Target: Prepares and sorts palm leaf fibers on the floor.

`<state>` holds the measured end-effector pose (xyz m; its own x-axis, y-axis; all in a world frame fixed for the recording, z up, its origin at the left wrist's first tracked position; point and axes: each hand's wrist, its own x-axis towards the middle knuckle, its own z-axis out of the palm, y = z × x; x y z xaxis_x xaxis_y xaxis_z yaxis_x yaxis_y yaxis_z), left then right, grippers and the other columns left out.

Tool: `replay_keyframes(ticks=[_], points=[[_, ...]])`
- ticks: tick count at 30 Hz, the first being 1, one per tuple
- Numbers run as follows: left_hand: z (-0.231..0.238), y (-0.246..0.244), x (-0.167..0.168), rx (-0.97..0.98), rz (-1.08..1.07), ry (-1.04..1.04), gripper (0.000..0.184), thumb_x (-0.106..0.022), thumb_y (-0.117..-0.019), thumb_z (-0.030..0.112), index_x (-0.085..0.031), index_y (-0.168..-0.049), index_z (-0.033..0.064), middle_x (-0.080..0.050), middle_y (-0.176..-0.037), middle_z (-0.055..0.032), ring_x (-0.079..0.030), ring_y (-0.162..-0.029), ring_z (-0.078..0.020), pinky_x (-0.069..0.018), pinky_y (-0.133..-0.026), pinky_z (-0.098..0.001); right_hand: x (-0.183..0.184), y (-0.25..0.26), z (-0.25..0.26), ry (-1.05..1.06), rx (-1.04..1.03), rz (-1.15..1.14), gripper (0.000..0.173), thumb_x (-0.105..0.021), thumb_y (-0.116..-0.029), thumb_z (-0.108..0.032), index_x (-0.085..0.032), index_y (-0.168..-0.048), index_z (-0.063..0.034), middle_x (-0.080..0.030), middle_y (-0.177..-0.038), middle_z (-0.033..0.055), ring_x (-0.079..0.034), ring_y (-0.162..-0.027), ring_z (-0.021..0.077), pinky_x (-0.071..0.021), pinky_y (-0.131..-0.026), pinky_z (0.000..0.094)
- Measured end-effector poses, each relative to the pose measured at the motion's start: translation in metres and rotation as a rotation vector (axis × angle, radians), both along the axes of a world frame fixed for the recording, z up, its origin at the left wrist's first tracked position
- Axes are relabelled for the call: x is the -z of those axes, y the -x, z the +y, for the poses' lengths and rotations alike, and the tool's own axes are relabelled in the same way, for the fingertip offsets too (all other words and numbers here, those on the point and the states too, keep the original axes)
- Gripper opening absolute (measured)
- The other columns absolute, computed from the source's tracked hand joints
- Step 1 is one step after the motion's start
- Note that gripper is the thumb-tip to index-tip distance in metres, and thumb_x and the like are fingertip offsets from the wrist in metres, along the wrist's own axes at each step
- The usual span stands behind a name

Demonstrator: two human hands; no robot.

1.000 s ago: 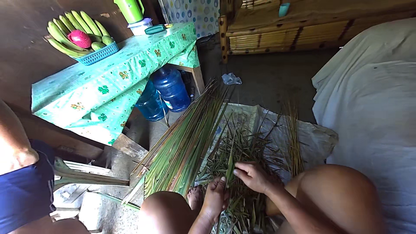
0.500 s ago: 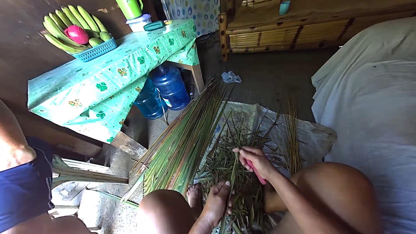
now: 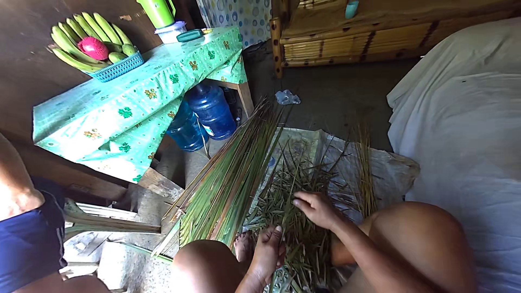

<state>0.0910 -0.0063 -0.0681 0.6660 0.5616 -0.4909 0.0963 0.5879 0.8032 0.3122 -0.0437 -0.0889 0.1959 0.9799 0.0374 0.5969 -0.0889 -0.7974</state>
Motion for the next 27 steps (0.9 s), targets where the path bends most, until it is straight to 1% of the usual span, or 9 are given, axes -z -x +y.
replay_keyframes(ticks=[1, 5, 7, 10, 13, 16, 20, 23, 27], points=[[-0.002, 0.000, 0.000, 0.010, 0.005, 0.000, 0.035, -0.031, -0.1124, 0.017, -0.052, -0.086, 0.0087, -0.039, -0.052, 0.0070, -0.035, -0.039, -0.0001, -0.0317, -0.038, -0.0147, 0.001, -0.010, 0.005, 0.025, 0.067, 0.049, 0.036, -0.048, -0.1060, -0.023, -0.071, -0.117, 0.0023, -0.072, -0.098, 0.0173, -0.069, -0.090, 0.0263, -0.0539, -0.087, 0.0470], [0.000, 0.001, 0.001, 0.018, 0.024, -0.013, 0.034, -0.031, -0.1126, 0.017, -0.053, -0.088, 0.0078, -0.041, -0.052, 0.0070, -0.036, -0.039, 0.0003, -0.0324, -0.039, -0.0143, -0.005, -0.015, 0.008, 0.088, 0.084, 0.306, 0.029, -0.049, -0.1048, -0.019, -0.069, -0.112, 0.0002, -0.057, -0.072, -0.0007, -0.051, -0.060, 0.0048, -0.0446, -0.059, 0.0236], [0.005, -0.002, -0.001, 0.036, 0.040, -0.037, 0.034, -0.032, -0.1128, 0.017, -0.054, -0.091, 0.0064, -0.046, -0.055, 0.0056, -0.040, -0.041, -0.0005, -0.0364, -0.040, -0.0146, -0.015, 0.001, 0.000, 0.168, 0.022, 0.526, 0.031, -0.049, -0.1048, -0.016, -0.065, -0.125, 0.0008, -0.057, -0.070, -0.0040, -0.050, -0.054, 0.0020, -0.0423, -0.052, 0.0185], [0.005, -0.003, -0.003, 0.071, 0.017, -0.065, 0.034, -0.031, -0.1122, 0.016, -0.057, -0.094, 0.0051, -0.054, -0.060, 0.0037, -0.050, -0.046, -0.0021, -0.0453, -0.045, -0.0159, -0.016, 0.015, -0.001, 0.171, 0.050, 0.666, 0.031, -0.048, -0.1053, -0.015, -0.063, -0.128, 0.0005, -0.056, -0.067, -0.0056, -0.048, -0.052, 0.0010, -0.0397, -0.049, 0.0163], [0.001, 0.000, 0.001, 0.091, 0.002, -0.057, 0.034, -0.031, -0.1116, 0.017, -0.057, -0.093, 0.0063, -0.056, -0.062, 0.0032, -0.053, -0.048, -0.0032, -0.0482, -0.047, -0.0170, -0.015, 0.002, 0.004, 0.113, 0.121, 0.627, 0.031, -0.047, -0.1063, -0.013, -0.062, -0.128, 0.0014, -0.055, -0.069, -0.0057, -0.048, -0.053, 0.0007, -0.0393, -0.049, 0.0160], [0.002, 0.001, 0.003, 0.047, 0.003, -0.048, 0.033, -0.031, -0.1120, 0.017, -0.056, -0.092, 0.0068, -0.052, -0.059, 0.0043, -0.048, -0.045, -0.0018, -0.0437, -0.044, -0.0154, -0.014, 0.000, -0.002, 0.102, 0.019, 0.495, 0.028, -0.049, -0.1044, -0.016, -0.066, -0.115, 0.0016, -0.056, -0.071, -0.0051, -0.050, -0.057, 0.0003, -0.0415, -0.054, 0.0173], [0.007, -0.001, 0.005, -0.019, 0.007, -0.027, 0.032, -0.031, -0.1127, 0.017, -0.054, -0.093, 0.0058, -0.046, -0.056, 0.0048, -0.041, -0.042, -0.0010, -0.0377, -0.041, -0.0147, -0.010, 0.023, -0.016, 0.054, -0.209, 0.233, 0.031, -0.052, -0.1030, -0.023, -0.072, -0.108, 0.0000, -0.066, -0.082, 0.0082, -0.058, -0.070, 0.0120, -0.0497, -0.068, 0.0312], [0.005, 0.002, 0.004, -0.002, -0.026, -0.009, 0.032, -0.031, -0.1123, 0.017, -0.053, -0.091, 0.0077, -0.044, -0.054, 0.0066, -0.038, -0.040, 0.0006, -0.0351, -0.040, -0.0138, -0.009, 0.020, -0.013, -0.042, -0.170, 0.048, 0.033, -0.051, -0.1035, -0.025, -0.073, -0.104, 0.0000, -0.070, -0.087, 0.0146, -0.067, -0.080, 0.0227, -0.0540, -0.075, 0.0414], [0.002, 0.004, 0.004, 0.019, -0.040, 0.003, 0.033, -0.031, -0.1119, 0.017, -0.054, -0.090, 0.0082, -0.043, -0.053, 0.0069, -0.037, -0.039, 0.0011, -0.0333, -0.039, -0.0134, 0.000, -0.008, 0.004, 0.022, 0.022, 0.040, 0.036, -0.049, -0.1052, -0.025, -0.071, -0.117, 0.0011, -0.073, -0.102, 0.0175, -0.070, -0.096, 0.0271, -0.0538, -0.089, 0.0483]])
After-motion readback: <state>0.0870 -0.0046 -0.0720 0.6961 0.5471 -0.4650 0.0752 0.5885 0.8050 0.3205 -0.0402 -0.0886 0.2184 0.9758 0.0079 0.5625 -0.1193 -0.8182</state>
